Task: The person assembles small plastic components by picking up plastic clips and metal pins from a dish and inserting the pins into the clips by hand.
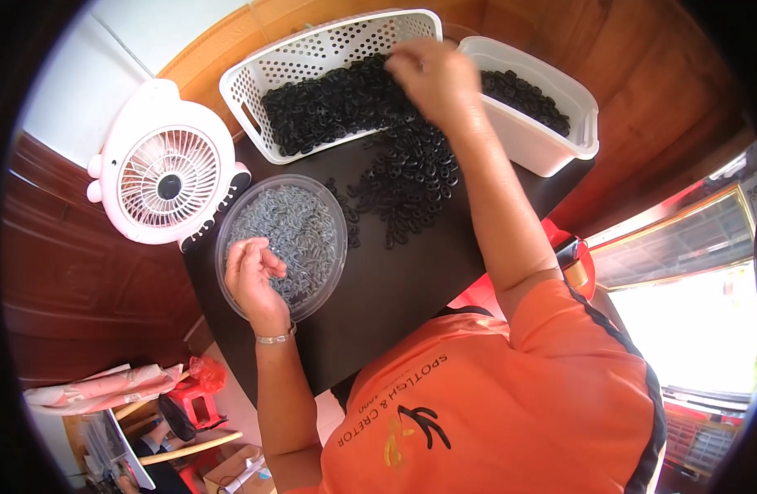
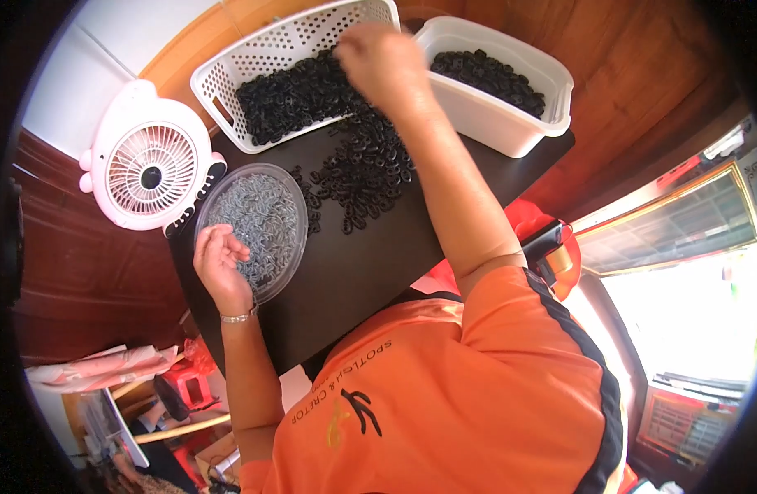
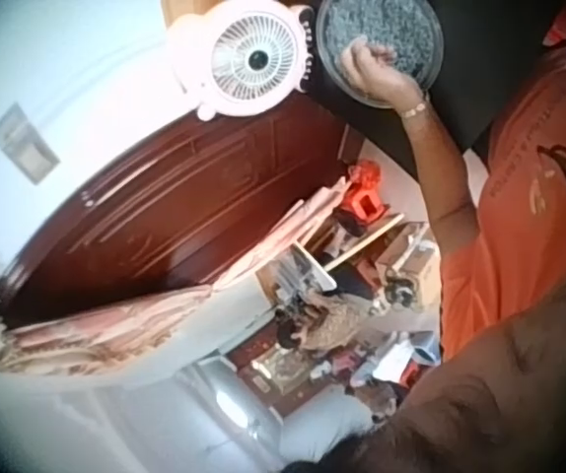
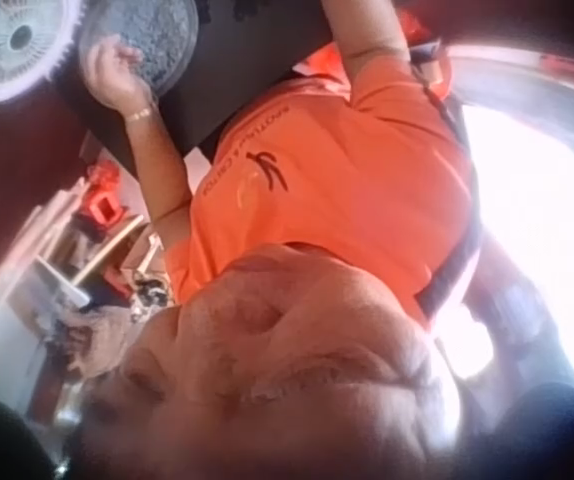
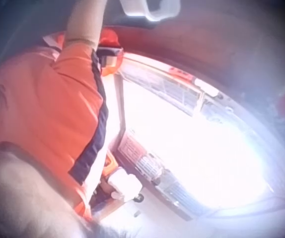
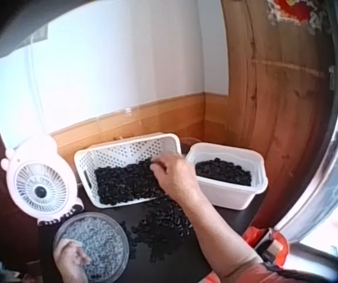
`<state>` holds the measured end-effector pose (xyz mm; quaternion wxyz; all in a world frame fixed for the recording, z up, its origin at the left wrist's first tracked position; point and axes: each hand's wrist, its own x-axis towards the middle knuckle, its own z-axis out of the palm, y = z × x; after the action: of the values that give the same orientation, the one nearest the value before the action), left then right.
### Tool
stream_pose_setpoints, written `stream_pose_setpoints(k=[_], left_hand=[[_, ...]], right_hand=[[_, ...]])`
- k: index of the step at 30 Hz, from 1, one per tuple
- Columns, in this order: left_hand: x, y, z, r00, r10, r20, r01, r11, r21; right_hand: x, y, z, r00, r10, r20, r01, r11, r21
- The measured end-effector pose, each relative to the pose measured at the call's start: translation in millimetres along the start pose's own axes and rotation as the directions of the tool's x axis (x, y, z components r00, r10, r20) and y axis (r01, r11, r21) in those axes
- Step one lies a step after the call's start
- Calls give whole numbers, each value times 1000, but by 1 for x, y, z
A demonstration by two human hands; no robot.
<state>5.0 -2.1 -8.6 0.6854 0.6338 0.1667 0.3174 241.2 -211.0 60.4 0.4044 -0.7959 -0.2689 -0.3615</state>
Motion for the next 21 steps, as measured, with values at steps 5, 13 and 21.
stream_pose_setpoints(k=[5, 13, 21], left_hand=[[3, -1, -5, 1000, -25, -2, 25, 1000, 5], [2, 4, -4, 1000, -10, 7, 10, 1000, -5], [2, 3, -4, 1000, -18, 12, 18, 1000, -4]], right_hand=[[-28, -26, 35, 514, -110, 851, -74, 982, 172], [-50, -37, 60, 326, -164, 931, 316, 947, 57], [-57, -25, 69, 506, -138, 851, 172, 983, 58]])
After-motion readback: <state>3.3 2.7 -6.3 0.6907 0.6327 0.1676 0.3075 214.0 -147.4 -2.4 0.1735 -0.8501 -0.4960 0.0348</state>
